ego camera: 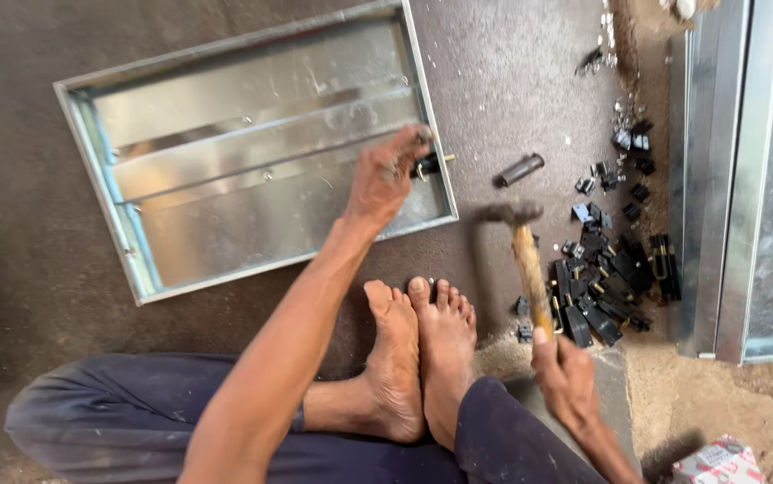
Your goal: The person attaches small black plastic components to the inside corners of a metal tray by hammering them into place and then moves the tray to a stack.
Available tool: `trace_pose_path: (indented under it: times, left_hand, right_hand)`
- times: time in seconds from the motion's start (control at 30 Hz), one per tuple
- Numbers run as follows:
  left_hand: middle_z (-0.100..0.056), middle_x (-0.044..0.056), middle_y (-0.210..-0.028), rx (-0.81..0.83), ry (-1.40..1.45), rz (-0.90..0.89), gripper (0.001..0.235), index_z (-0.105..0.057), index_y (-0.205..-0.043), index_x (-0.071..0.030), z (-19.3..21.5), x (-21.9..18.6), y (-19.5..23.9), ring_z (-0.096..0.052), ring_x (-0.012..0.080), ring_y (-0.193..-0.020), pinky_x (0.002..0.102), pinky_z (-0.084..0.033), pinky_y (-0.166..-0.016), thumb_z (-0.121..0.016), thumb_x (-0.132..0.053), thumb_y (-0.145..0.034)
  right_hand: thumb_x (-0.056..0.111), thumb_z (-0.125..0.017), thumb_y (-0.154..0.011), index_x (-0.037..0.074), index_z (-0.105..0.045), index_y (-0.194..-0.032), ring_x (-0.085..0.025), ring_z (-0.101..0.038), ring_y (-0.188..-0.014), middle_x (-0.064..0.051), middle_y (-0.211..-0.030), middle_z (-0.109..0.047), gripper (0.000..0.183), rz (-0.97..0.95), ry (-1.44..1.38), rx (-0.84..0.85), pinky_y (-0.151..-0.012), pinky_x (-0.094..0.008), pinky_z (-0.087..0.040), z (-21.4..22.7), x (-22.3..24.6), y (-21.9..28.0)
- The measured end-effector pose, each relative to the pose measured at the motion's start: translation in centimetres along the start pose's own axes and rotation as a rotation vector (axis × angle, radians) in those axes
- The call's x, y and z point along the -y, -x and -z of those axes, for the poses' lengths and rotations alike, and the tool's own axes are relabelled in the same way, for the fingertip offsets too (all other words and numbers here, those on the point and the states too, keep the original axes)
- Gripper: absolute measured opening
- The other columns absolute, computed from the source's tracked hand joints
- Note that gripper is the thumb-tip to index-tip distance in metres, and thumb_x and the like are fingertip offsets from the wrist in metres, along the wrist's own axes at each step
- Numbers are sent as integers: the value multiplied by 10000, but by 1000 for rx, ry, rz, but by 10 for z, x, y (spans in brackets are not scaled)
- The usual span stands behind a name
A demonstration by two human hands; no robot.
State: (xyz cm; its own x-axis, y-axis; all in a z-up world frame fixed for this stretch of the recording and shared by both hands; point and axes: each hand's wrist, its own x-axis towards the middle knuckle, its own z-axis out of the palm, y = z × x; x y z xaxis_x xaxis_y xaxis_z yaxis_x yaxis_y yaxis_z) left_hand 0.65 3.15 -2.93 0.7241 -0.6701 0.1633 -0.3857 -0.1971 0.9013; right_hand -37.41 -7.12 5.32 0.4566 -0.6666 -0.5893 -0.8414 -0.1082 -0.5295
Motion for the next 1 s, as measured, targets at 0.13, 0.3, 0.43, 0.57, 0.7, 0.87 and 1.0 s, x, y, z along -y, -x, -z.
trace_pose_path:
  times: [0.13, 0.3, 0.43, 0.57, 0.7, 0.87, 1.0]
  left_hand:
    - [-789, 32, -893, -32, -122, -4, 299, -659, -1295, -188, -10, -1, 0, -710, 128, -583, 281, -573, -477, -678, -152, -998]
    - [-785, 58, -906, -103, -170, -104, 305, -655, -1255, -181, -6, -7, 7, -745, 190, -673, 334, -561, -541, -710, -119, -961]
    - [-777, 91, -911, -104, -194, -122, 279, -656, -1224, -134, -9, -11, 9, -744, 256, -721, 377, -560, -590, -687, -76, -953]
    - [-758, 138, -1000, -182, -118, -74, 177, -676, -1175, -133, 8, -27, 1, -748, 312, -859, 389, -588, -684, -649, -148, -1001]
    - [-781, 111, -1071, 216, -158, 77, 274, -739, -1105, -148, 12, -41, -15, -716, 303, -987, 436, -562, -842, -691, -352, -928]
    - [-642, 277, -1228, 268, -318, -50, 720, -659, -1177, 28, -83, -72, -36, -614, 411, -1146, 511, -503, -935, -775, -541, -752]
    - [-691, 164, -1227, 621, -536, 80, 276, -704, -1173, -47, -134, -81, -57, -700, 286, -1096, 404, -619, -923, -707, -104, -902]
  right_hand:
    - [420, -467, -999, 123, -608, -740, -106, -535, -450, -37, -588, -591, 418, 393, -52, -123, -373, -302, -440, 41, 59, -24]
    - [392, -432, -1082, 183, -523, -732, -74, -481, -459, -9, -605, -599, 417, 734, -211, -141, -413, -246, -387, 57, 109, -38]
    - [496, -398, -1056, 104, -579, -813, -177, -434, -416, -61, -547, -540, 495, 246, 224, 68, -353, -344, -364, 21, 116, -36]
    - [494, -410, -983, 77, -652, -979, -207, -474, -428, -61, -560, -555, 483, 44, 177, 38, -362, -381, -411, 12, 89, -11]
    - [503, -451, -1015, -16, -639, -849, -231, -509, -512, -135, -569, -548, 576, 72, 178, -84, -503, -435, -435, 35, 31, -2]
    - [510, -485, -985, 5, -647, -818, -252, -596, -522, -127, -573, -620, 557, -72, 222, -123, -530, -429, -475, 44, -26, 22]
    - [531, -477, -972, -14, -629, -793, -267, -595, -512, -152, -570, -621, 593, -65, 187, -106, -521, -445, -476, 40, -34, 28]
